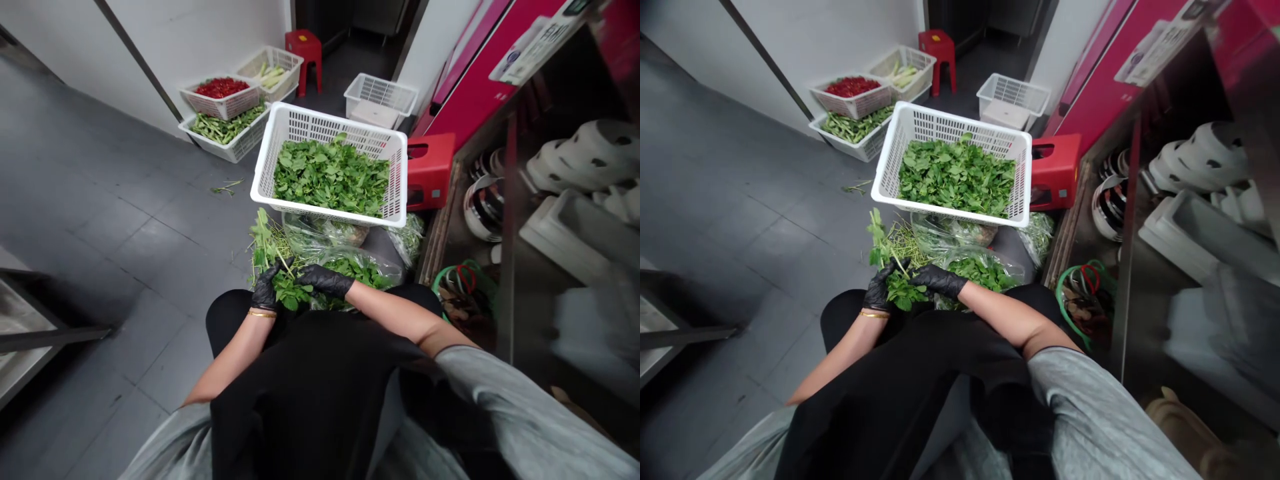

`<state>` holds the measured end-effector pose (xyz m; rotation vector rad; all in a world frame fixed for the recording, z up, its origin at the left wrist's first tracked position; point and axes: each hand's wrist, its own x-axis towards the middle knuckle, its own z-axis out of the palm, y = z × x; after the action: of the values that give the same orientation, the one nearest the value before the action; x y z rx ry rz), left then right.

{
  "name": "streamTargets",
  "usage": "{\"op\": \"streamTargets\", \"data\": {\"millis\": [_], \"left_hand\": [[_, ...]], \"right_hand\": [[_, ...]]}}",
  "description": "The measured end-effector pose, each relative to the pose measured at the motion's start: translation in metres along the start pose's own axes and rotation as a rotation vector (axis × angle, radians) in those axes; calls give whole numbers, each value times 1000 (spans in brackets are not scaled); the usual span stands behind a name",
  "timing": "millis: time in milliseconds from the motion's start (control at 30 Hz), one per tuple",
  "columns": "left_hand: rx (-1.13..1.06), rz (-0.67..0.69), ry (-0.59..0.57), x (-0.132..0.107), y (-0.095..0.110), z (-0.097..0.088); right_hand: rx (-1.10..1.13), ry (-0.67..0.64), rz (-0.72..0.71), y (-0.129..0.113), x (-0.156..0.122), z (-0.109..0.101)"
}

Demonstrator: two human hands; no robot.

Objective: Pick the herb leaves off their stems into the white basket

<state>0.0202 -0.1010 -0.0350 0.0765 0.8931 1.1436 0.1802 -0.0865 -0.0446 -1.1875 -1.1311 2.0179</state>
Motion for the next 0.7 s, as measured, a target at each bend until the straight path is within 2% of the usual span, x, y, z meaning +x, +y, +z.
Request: {"op": "streamTargets", "data": {"millis": [100,267,367,533,600,700], "left_hand": [[5,42,49,7,6,6],[58,78,8,16,4,18],[74,109,-1,22,3,21],[204,153,-18,25,6,25],[254,154,-10,25,7,26],[254,149,48,26,9,25]], "right_hand": [[-24,32,-3,-6,2,-7],[20,60,-99,-13,13,-11],[-17,7,-92,-9,16,-15],[-89,-152,52,-9,7,-33],[-58,-108,79,-12,4,-40],[74,128,-5,-18,4,-46]]}}
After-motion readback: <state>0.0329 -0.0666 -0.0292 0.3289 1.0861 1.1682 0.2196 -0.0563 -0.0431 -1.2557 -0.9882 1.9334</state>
